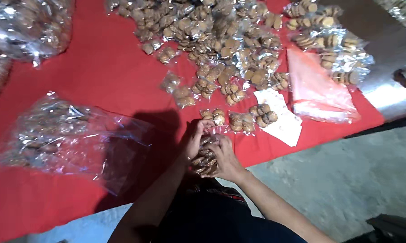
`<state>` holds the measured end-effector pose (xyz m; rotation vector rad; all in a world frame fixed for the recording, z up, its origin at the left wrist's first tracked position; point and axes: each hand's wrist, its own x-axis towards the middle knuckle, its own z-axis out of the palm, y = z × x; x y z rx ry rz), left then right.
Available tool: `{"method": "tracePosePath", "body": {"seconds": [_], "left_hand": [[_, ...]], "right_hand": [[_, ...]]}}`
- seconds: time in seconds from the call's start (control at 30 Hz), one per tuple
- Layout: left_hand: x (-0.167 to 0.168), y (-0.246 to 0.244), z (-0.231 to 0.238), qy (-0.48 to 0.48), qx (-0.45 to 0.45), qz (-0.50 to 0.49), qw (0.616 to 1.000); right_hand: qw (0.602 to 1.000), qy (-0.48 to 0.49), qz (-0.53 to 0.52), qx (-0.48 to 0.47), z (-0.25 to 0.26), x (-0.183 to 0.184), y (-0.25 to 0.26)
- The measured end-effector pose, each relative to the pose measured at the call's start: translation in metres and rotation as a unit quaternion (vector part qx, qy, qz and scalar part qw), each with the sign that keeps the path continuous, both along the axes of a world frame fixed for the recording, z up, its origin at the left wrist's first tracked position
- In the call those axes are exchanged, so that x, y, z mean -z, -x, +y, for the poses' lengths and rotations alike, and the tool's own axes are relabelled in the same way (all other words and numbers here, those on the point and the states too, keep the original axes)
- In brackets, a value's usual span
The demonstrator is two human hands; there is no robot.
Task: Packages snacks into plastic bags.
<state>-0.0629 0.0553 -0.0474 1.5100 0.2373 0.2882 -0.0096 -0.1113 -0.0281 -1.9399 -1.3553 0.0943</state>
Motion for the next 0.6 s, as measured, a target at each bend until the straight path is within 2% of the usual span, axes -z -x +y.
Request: {"method": "tracePosePath", "body": {"seconds": [0.07,0.13,0.27,0.37,0.43,0.47,0.5,0.53,0.6], "left_hand": [[0.000,0.011,-0.005,0.036,0.005,-0.048,0.998],[-0.012,0.022,-0.009,0.082,-0.022,-0.036,0.996],[-0.060,0.038,-0.017,0.129,-0.140,0.007,0.982],[-0.023,0.060,-0.010,0.078,-0.109,-0.003,0.991],[-0.027,0.064,-0.009,0.056,-0.127,0.025,0.990],[-0.039,0.071,-0.008,0.002,-0.143,0.054,0.988],[-0.052,0.083,-0.007,-0.091,-0.168,0.083,0.978],[-0.066,0.100,-0.003,-0.211,-0.197,0.110,0.951],[-0.086,0.139,0.015,-0.462,-0.245,0.193,0.830]], "right_hand": [[0.996,-0.033,0.080,-0.035,0.003,0.011,0.003],[0.988,-0.066,0.123,-0.063,0.005,0.016,0.007],[0.989,-0.080,0.062,-0.112,0.017,0.005,0.011],[0.975,-0.031,0.117,-0.188,0.026,0.018,0.009],[0.960,-0.029,0.164,-0.224,0.032,0.023,0.005],[0.955,-0.027,0.180,-0.232,0.033,0.023,0.005],[0.953,-0.029,0.189,-0.235,0.031,0.023,0.004],[0.952,-0.035,0.198,-0.232,0.031,0.023,0.003],[0.934,-0.069,0.276,-0.214,0.034,0.018,0.004]]}}
